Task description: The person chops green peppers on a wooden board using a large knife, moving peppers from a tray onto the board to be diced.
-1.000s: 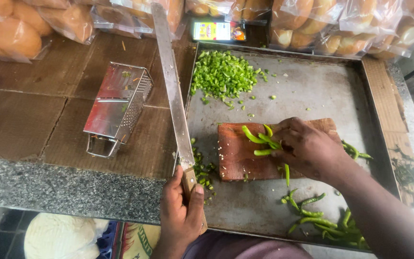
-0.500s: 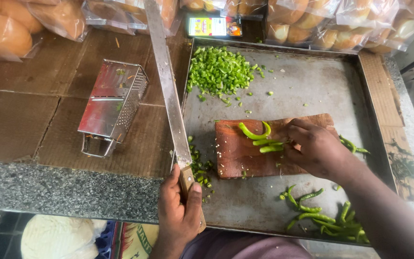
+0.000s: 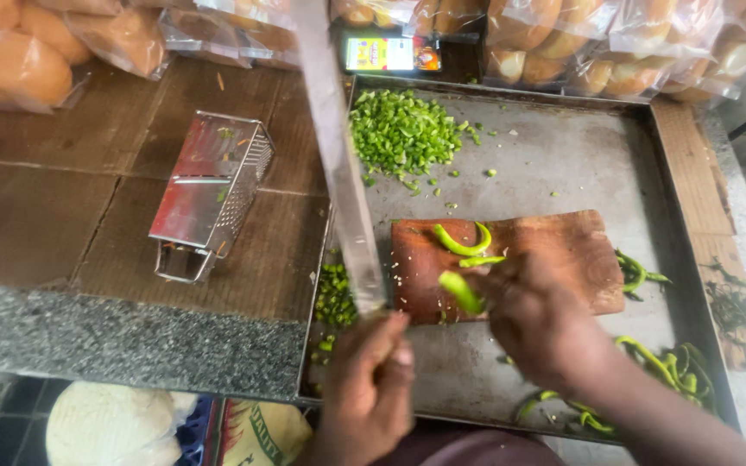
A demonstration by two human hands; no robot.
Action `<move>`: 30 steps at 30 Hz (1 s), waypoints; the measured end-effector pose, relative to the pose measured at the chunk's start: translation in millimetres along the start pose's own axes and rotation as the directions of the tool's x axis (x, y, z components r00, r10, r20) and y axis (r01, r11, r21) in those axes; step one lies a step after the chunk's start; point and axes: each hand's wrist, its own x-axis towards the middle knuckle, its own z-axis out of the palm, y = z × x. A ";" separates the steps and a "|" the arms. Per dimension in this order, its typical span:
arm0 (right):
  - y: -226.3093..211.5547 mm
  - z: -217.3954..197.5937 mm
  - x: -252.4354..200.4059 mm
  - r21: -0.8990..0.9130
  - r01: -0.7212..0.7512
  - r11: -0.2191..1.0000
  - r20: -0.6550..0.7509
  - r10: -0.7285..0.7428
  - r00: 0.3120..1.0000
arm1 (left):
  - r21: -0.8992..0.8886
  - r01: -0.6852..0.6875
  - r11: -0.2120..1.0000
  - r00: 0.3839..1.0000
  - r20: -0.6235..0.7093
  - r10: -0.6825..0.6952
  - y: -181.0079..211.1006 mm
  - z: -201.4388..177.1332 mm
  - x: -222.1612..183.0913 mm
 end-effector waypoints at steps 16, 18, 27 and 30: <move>-24.7 -1.3 -6.3 0.284 0.168 0.944 -0.278 -0.087 0.957 | -0.479 0.491 0.728 0.868 0.195 -0.457 4.8 50.8 13.4; -23.1 -0.7 -6.5 0.268 0.195 0.943 -0.299 -0.111 0.948 | -0.693 0.547 0.470 0.815 0.310 -0.490 5.8 54.5 15.2; 4.1 21.0 -11.1 0.918 -0.278 0.282 0.141 0.424 0.895 | -0.748 0.447 0.491 0.882 0.278 -0.380 9.0 58.1 26.4; 7.9 28.1 -16.5 0.602 -0.095 0.793 -0.049 0.156 0.986 | -0.788 0.408 0.461 0.895 0.245 -0.373 7.9 62.1 30.2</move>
